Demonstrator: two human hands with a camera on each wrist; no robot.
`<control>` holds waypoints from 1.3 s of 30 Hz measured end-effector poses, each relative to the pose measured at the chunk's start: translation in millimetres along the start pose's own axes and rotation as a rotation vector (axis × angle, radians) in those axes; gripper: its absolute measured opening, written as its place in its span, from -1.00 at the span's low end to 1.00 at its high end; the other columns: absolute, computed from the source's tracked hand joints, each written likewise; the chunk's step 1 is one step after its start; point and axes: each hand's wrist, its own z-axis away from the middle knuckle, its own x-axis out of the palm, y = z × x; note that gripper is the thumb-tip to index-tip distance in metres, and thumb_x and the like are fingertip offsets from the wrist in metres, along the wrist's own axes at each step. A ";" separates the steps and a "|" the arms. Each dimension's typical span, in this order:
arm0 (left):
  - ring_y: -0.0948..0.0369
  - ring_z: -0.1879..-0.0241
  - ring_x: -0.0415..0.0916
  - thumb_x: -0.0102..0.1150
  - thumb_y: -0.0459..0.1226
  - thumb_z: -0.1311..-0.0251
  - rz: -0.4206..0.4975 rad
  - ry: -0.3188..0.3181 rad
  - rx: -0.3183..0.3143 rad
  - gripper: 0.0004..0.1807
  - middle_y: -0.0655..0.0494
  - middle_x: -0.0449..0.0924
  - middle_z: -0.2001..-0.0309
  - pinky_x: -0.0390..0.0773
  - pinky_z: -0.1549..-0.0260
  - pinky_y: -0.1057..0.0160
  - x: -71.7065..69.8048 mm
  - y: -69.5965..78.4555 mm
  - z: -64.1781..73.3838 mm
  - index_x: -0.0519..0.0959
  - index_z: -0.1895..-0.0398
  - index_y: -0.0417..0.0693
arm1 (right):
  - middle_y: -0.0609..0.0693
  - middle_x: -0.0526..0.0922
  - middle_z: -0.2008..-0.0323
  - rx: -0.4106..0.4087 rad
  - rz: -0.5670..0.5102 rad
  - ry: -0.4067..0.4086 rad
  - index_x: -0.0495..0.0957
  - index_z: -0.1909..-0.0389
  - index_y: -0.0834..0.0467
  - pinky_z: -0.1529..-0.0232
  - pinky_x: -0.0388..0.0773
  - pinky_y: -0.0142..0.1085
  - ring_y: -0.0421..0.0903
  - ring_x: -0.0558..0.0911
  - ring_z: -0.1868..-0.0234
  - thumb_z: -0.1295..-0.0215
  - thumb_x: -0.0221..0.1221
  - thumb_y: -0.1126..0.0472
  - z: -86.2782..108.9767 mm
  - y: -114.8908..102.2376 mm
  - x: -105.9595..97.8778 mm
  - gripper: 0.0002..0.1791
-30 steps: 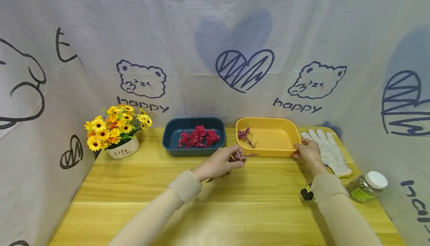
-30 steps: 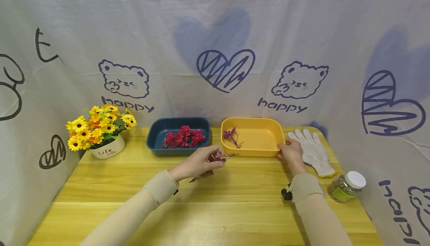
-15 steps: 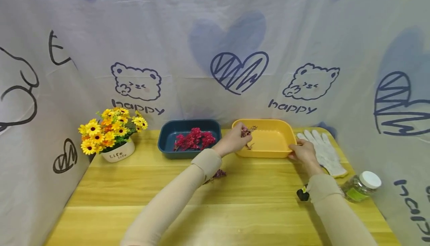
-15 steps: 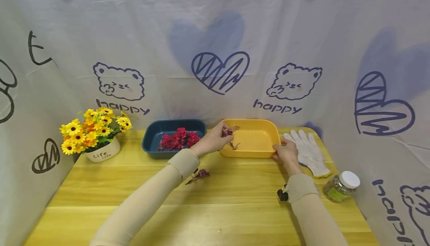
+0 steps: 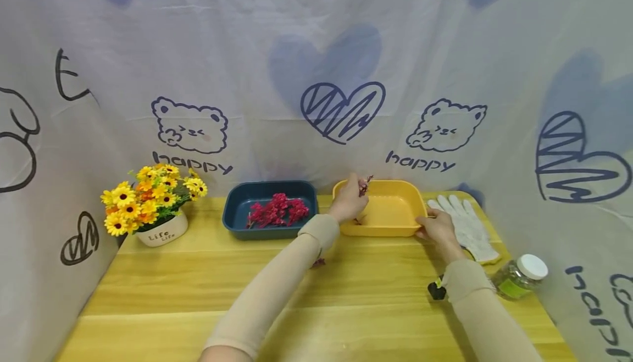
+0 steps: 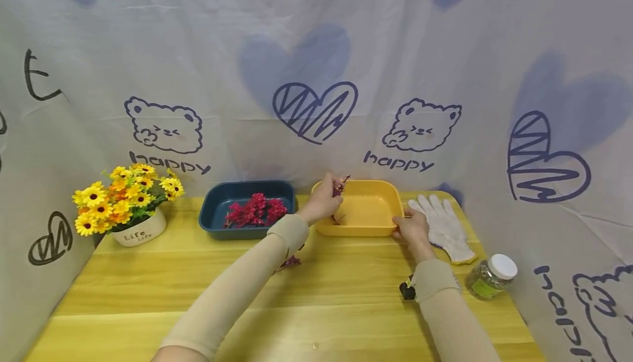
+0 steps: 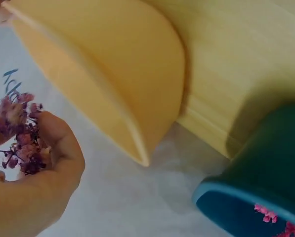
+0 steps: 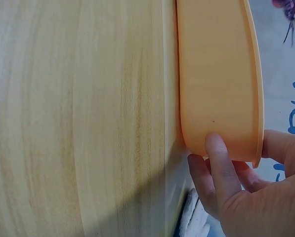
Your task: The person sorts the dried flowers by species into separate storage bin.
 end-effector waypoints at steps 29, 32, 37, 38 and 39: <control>0.03 -0.08 0.60 0.10 -0.08 -0.59 -0.066 0.089 -0.035 -0.58 -0.08 0.61 -0.22 0.65 -0.11 0.04 24.0 -31.6 -13.4 0.45 -0.32 -0.11 | 0.11 0.71 0.24 0.006 -0.018 0.012 0.31 -0.46 0.46 0.34 0.78 -0.38 -0.32 0.68 0.54 -0.57 0.12 0.27 2.7 1.9 3.6 -0.43; 0.03 -0.09 0.60 0.09 -0.10 -0.59 -0.058 0.117 0.014 -0.61 -0.09 0.62 -0.18 0.65 -0.13 0.06 10.9 -34.9 -8.5 0.47 -0.28 -0.14 | 0.14 0.71 0.20 0.008 -0.013 0.003 0.28 -0.49 0.46 0.34 0.78 -0.38 -0.31 0.69 0.53 -0.57 0.12 0.27 2.1 2.3 3.5 -0.40; -0.02 -0.18 0.59 0.11 -0.16 -0.57 -0.010 0.135 0.091 -0.66 -0.10 0.62 -0.18 0.63 -0.22 -0.01 -16.0 -39.6 9.3 0.51 -0.25 -0.13 | 0.12 0.72 0.21 0.008 -0.008 -0.007 0.23 -0.52 0.46 0.34 0.77 -0.39 -0.31 0.70 0.51 -0.59 0.11 0.24 1.3 1.9 0.7 -0.37; -0.03 -0.18 0.60 0.11 -0.18 -0.56 -0.004 0.132 0.099 -0.68 -0.10 0.62 -0.18 0.63 -0.22 -0.02 -21.2 -41.3 14.0 0.52 -0.23 -0.12 | 0.12 0.71 0.20 0.007 -0.007 -0.010 0.22 -0.53 0.46 0.34 0.77 -0.39 -0.31 0.70 0.51 -0.59 0.10 0.24 1.4 1.9 0.1 -0.37; -0.03 -0.17 0.60 0.12 -0.18 -0.55 -0.006 0.126 0.108 -0.68 -0.09 0.62 -0.18 0.63 -0.21 -0.03 -25.9 -43.5 18.7 0.52 -0.22 -0.12 | 0.12 0.71 0.19 0.008 -0.005 -0.012 0.22 -0.53 0.45 0.33 0.77 -0.39 -0.31 0.70 0.51 -0.60 0.10 0.23 1.7 1.8 -0.2 -0.37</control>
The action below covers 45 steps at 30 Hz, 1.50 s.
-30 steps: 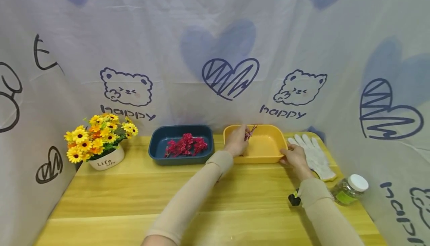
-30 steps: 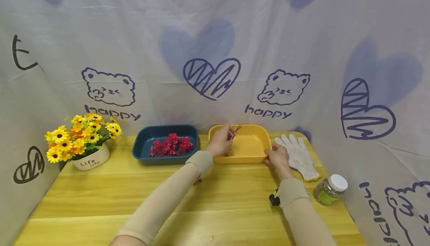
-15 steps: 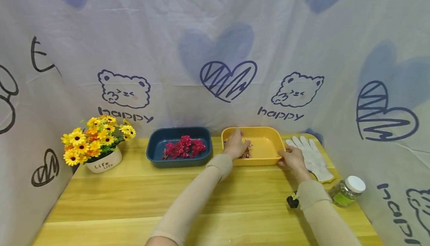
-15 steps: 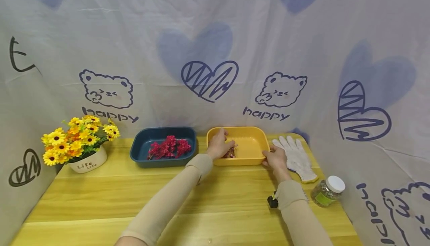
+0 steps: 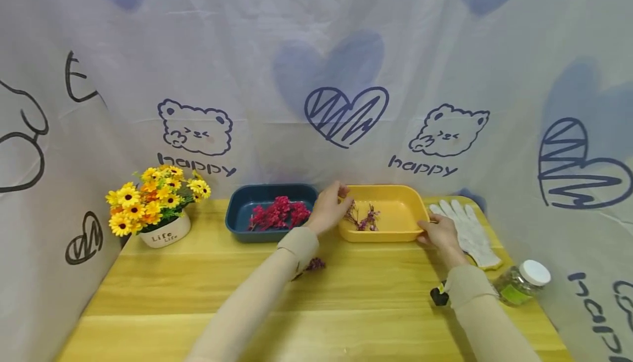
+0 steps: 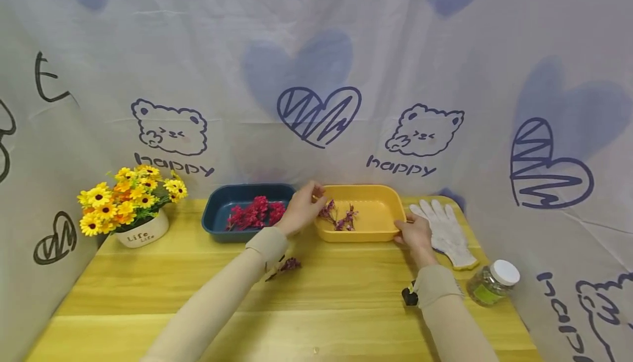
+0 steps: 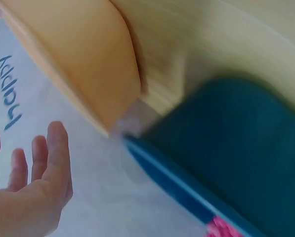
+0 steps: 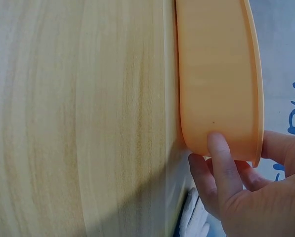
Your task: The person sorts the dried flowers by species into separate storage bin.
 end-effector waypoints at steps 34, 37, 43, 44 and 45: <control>0.01 0.02 0.68 0.48 -0.42 -0.16 -0.460 -0.331 0.151 -0.60 -0.04 0.70 0.02 0.71 -0.05 -0.01 -24.0 -64.2 113.4 0.65 -0.06 -0.02 | 0.25 0.62 0.01 0.012 -0.022 0.005 0.12 -0.58 0.46 0.37 0.76 -0.44 -0.34 0.69 0.51 -0.59 0.08 0.25 1.4 -2.4 1.2 -0.31; 0.05 0.02 0.67 0.49 -0.42 -0.16 -0.379 -0.349 0.137 -0.61 -0.02 0.72 0.02 0.70 -0.06 0.04 -24.2 -60.1 108.8 0.65 -0.05 -0.04 | 0.30 0.59 -0.06 0.014 -0.023 0.008 0.11 -0.59 0.45 0.36 0.76 -0.43 -0.35 0.69 0.50 -0.59 0.07 0.25 1.4 -2.3 1.2 -0.31; 0.07 0.11 0.63 0.46 -0.40 -0.24 -0.141 -0.378 0.114 -0.66 -0.01 0.71 0.12 0.65 0.08 0.15 -29.2 -35.2 90.9 0.61 -0.05 -0.06 | 0.33 0.55 -0.11 0.010 -0.027 0.014 0.12 -0.58 0.45 0.37 0.76 -0.44 -0.35 0.68 0.50 -0.60 0.05 0.27 3.4 -3.0 2.0 -0.34; 0.05 0.09 0.64 0.45 -0.38 -0.26 -0.125 -0.375 0.114 -0.66 -0.01 0.71 0.12 0.64 0.09 0.16 -30.2 -30.3 87.8 0.61 -0.06 -0.05 | 0.34 0.55 -0.11 0.009 -0.029 0.013 0.12 -0.57 0.45 0.36 0.76 -0.43 -0.34 0.68 0.50 -0.60 0.06 0.27 4.3 -3.5 2.4 -0.34; 0.06 0.08 0.64 0.45 -0.35 -0.28 -0.115 -0.369 0.116 -0.67 -0.01 0.71 0.12 0.64 0.10 0.18 -30.7 -26.4 84.5 0.61 -0.07 -0.03 | 0.35 0.56 -0.11 0.006 -0.029 0.009 0.12 -0.57 0.46 0.36 0.76 -0.42 -0.34 0.69 0.50 -0.60 0.05 0.27 4.9 -3.7 2.8 -0.34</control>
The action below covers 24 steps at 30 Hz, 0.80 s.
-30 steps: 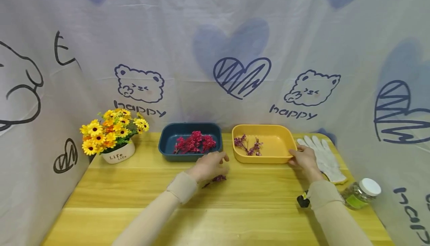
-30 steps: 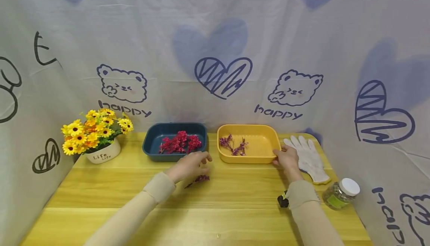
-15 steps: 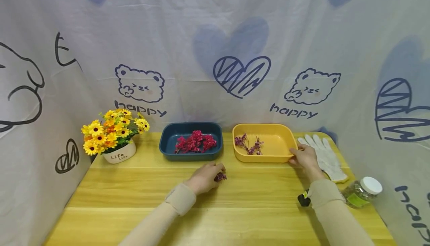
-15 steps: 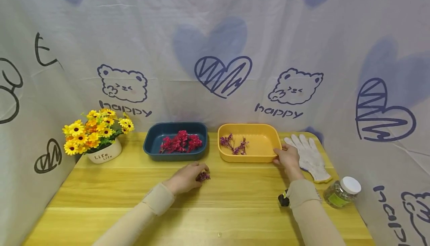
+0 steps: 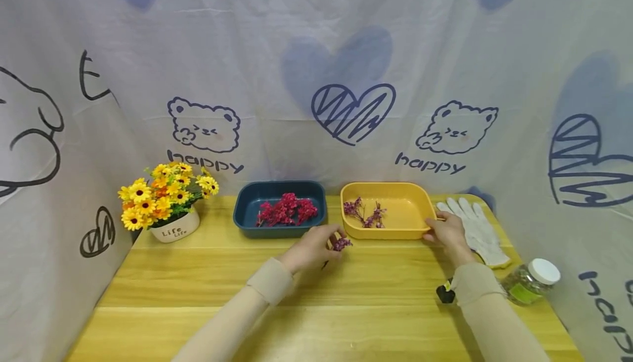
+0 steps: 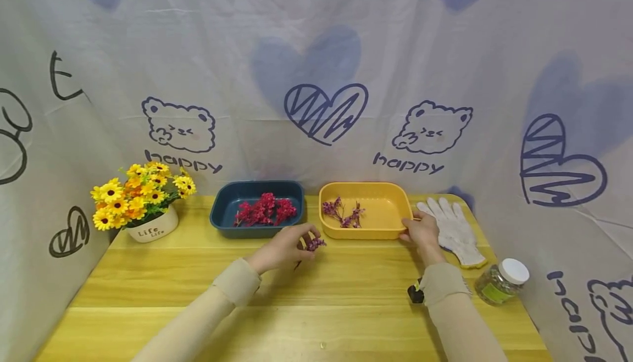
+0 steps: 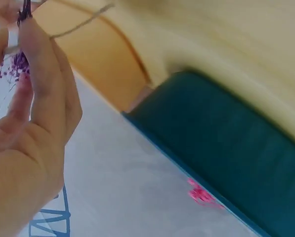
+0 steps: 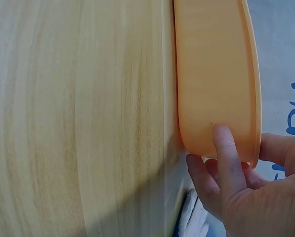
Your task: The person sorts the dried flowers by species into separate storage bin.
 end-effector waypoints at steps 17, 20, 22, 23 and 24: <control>0.24 0.37 0.55 0.40 -0.33 -0.34 0.243 0.159 -0.023 -0.65 -0.10 0.66 0.04 0.62 0.46 0.39 6.6 62.0 -83.9 0.58 -0.14 0.00 | 0.31 0.59 -0.05 -0.007 -0.003 0.003 0.14 -0.57 0.44 0.35 0.77 -0.41 -0.34 0.68 0.50 -0.59 0.09 0.25 -0.4 2.8 -5.2 -0.33; 0.24 0.34 0.52 0.40 -0.33 -0.34 0.231 0.187 -0.051 -0.67 -0.05 0.65 0.06 0.57 0.44 0.42 16.1 70.2 -98.5 0.58 -0.11 0.02 | 0.26 0.64 0.04 -0.019 -0.001 0.001 0.18 -0.54 0.45 0.35 0.78 -0.40 -0.33 0.68 0.51 -0.59 0.10 0.25 0.7 3.1 -3.8 -0.35; 0.21 0.28 0.52 0.38 -0.32 -0.36 0.210 0.208 -0.064 -0.69 -0.03 0.66 0.06 0.54 0.39 0.40 22.2 73.6 -107.7 0.59 -0.10 0.03 | 0.22 0.65 0.09 -0.028 -0.005 0.002 0.19 -0.53 0.46 0.35 0.78 -0.39 -0.33 0.68 0.51 -0.58 0.10 0.26 1.3 2.7 -2.9 -0.36; 0.20 0.25 0.52 0.37 -0.32 -0.37 0.192 0.218 -0.070 -0.70 -0.01 0.66 0.06 0.54 0.35 0.38 25.0 74.6 -112.3 0.58 -0.10 0.04 | 0.23 0.64 0.07 -0.028 -0.009 0.003 0.19 -0.54 0.46 0.34 0.78 -0.39 -0.33 0.68 0.50 -0.58 0.10 0.26 1.2 2.6 -2.5 -0.35; 0.19 0.21 0.52 0.36 -0.31 -0.38 0.176 0.227 -0.075 -0.70 0.01 0.67 0.05 0.54 0.31 0.36 27.6 75.2 -116.9 0.58 -0.11 0.05 | 0.22 0.64 0.08 -0.031 -0.011 0.004 0.19 -0.54 0.46 0.34 0.78 -0.39 -0.32 0.68 0.50 -0.58 0.10 0.26 0.7 2.9 -2.3 -0.35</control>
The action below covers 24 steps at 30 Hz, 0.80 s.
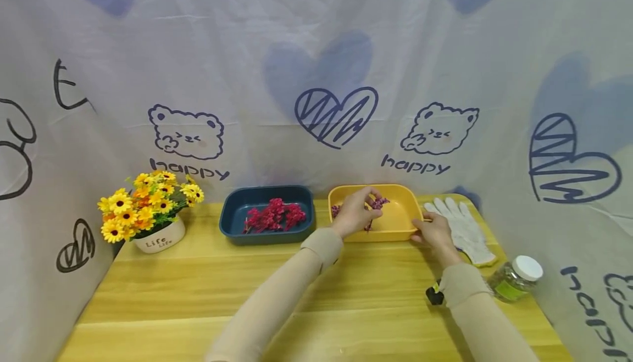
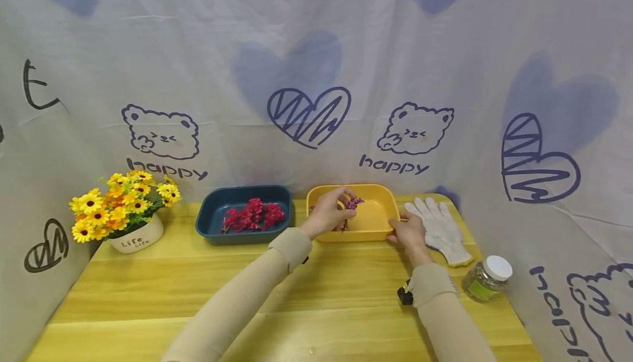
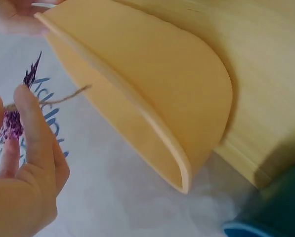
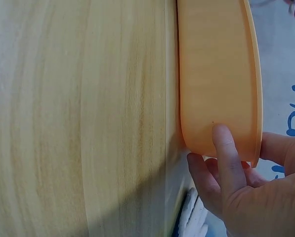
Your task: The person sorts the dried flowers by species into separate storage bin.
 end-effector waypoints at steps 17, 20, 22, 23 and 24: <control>0.18 0.10 0.59 0.37 -0.35 -0.35 0.014 0.054 -0.034 -0.66 -0.01 0.66 -0.02 0.65 0.12 0.28 30.5 -23.5 -22.8 0.60 -0.16 -0.01 | 0.32 0.64 -0.03 0.011 0.008 -0.010 0.26 -0.50 0.43 0.31 0.79 -0.38 -0.32 0.68 0.50 -0.60 0.11 0.23 0.5 -1.3 10.2 -0.41; 0.12 0.00 0.63 0.36 -0.35 -0.35 0.066 0.026 -0.052 -0.59 -0.08 0.64 -0.13 0.70 0.13 0.27 35.6 -25.3 -20.8 0.56 -0.23 -0.04 | 0.38 0.61 -0.11 0.022 0.022 -0.009 0.23 -0.52 0.42 0.28 0.80 -0.35 -0.32 0.68 0.50 -0.61 0.09 0.21 -0.2 0.3 10.9 -0.39; 0.06 -0.09 0.64 0.34 -0.38 -0.37 0.095 0.009 -0.058 -0.55 -0.15 0.60 -0.23 0.73 0.14 0.25 36.8 -26.1 -18.8 0.54 -0.29 -0.05 | 0.42 0.57 -0.18 0.029 0.025 -0.007 0.22 -0.54 0.41 0.25 0.80 -0.34 -0.33 0.68 0.50 -0.62 0.09 0.21 -0.1 0.6 11.1 -0.38; 0.02 -0.12 0.66 0.31 -0.39 -0.39 0.117 0.000 -0.061 -0.54 -0.19 0.58 -0.28 0.74 0.17 0.24 36.6 -26.3 -17.5 0.53 -0.32 -0.06 | 0.43 0.55 -0.21 0.033 0.025 -0.006 0.21 -0.55 0.40 0.24 0.80 -0.34 -0.33 0.68 0.49 -0.62 0.08 0.21 -0.2 0.7 11.1 -0.38; -0.02 -0.15 0.66 0.28 -0.41 -0.41 0.135 -0.004 -0.063 -0.55 -0.22 0.55 -0.31 0.75 0.19 0.23 36.0 -26.6 -16.1 0.52 -0.33 -0.07 | 0.45 0.53 -0.24 0.035 0.024 -0.005 0.20 -0.55 0.40 0.23 0.81 -0.34 -0.33 0.68 0.49 -0.62 0.08 0.21 0.0 0.7 10.9 -0.37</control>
